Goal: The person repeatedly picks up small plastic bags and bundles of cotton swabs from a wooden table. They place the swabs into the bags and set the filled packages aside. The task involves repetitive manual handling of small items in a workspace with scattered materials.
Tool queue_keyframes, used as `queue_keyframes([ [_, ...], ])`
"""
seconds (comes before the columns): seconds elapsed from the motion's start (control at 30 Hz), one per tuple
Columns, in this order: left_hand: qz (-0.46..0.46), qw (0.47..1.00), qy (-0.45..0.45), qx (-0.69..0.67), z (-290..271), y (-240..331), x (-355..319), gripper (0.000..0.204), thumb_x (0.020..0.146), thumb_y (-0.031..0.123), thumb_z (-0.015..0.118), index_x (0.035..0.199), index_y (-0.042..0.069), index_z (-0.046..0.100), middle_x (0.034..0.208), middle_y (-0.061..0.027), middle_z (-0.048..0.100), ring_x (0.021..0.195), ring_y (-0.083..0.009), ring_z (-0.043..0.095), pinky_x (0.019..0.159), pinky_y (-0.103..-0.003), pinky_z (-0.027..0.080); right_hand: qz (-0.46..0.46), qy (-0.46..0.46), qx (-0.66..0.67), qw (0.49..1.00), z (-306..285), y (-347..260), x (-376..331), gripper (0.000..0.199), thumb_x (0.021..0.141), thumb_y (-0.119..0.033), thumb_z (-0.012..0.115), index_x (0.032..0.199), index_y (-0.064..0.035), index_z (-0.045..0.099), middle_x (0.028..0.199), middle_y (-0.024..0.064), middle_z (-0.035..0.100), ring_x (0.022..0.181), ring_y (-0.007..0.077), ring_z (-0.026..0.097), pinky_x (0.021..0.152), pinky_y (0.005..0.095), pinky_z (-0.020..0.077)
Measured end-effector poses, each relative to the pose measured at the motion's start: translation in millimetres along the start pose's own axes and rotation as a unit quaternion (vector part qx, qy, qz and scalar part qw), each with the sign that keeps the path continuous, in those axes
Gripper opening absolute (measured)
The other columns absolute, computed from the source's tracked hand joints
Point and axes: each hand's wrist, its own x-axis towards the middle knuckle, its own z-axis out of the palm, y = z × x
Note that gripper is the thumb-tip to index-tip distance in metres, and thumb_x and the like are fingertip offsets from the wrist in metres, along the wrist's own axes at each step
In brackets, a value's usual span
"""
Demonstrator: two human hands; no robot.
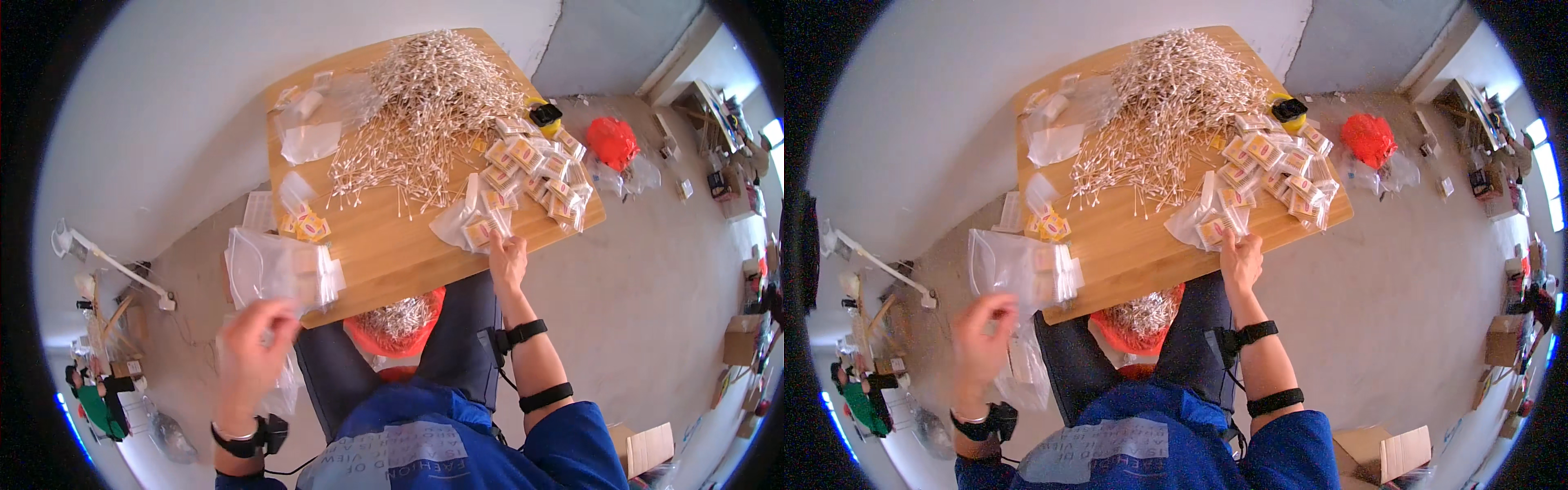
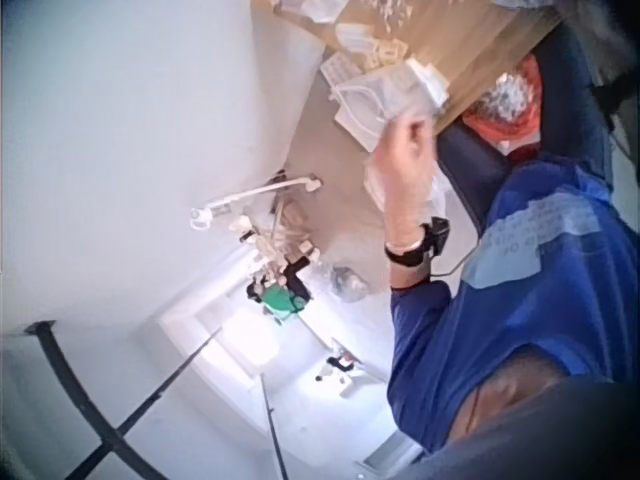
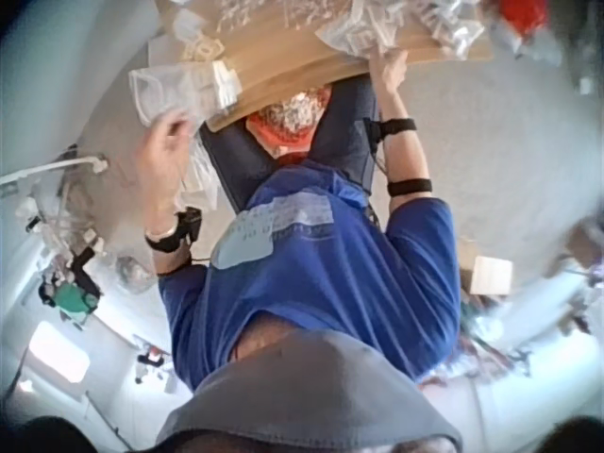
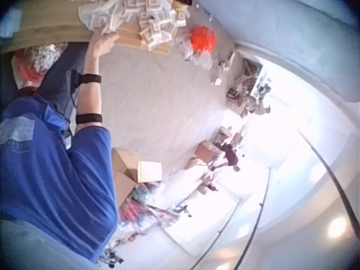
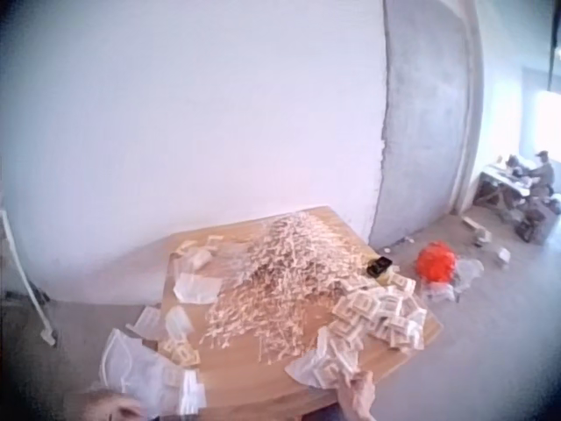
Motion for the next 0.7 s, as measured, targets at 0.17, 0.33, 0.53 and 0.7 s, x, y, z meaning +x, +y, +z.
queue_keyframes([
  [0.17,0.062,0.980,-0.161,-0.098,62,2,-11,0.022,0.079,0.012,0.067,0.100,0.006,0.061,0.087,-0.0118,0.064,0.078,-0.0284,0.064,0.067,-0.036,0.051,-0.327,0.072,-0.189,0.923,4,15,6,0.080,0.064,-0.032,0.079,0.128,-0.0034,0.042,0.129,0.0191,0.045,0.126,0.0355,0.035,0.103,0.0464,0.0300],
  [0.33,0.131,0.955,-0.261,-0.043,107,-16,-10,0.028,0.082,0.020,0.065,0.106,0.007,0.060,0.093,-0.0132,0.064,0.089,-0.0291,0.062,0.078,-0.037,0.050,-0.525,-0.046,-0.337,0.780,1,-6,16,0.096,0.054,-0.028,0.083,0.136,-0.0084,0.037,0.127,0.0132,0.046,0.122,0.0356,0.038,0.104,0.0472,0.0299],
  [0.53,0.078,0.957,-0.273,-0.065,114,-24,-8,0.029,0.084,0.021,0.062,0.109,0.007,0.059,0.099,-0.0153,0.063,0.094,-0.0324,0.060,0.082,-0.040,0.049,-0.423,-0.139,-0.388,0.807,1,-19,25,0.104,0.049,-0.027,0.086,0.138,-0.0118,0.035,0.131,0.0141,0.043,0.123,0.0353,0.038,0.104,0.0464,0.0320],
  [0.7,0.071,0.953,-0.290,-0.057,125,-34,-15,0.032,0.085,0.021,0.061,0.112,0.005,0.058,0.105,-0.0168,0.062,0.098,-0.0336,0.059,0.086,-0.040,0.047,-0.506,-0.139,-0.326,0.786,1,-21,16,0.089,0.051,-0.024,0.084,0.131,-0.0184,0.047,0.131,0.0138,0.043,0.121,0.0357,0.040,0.102,0.0455,0.0351],
])
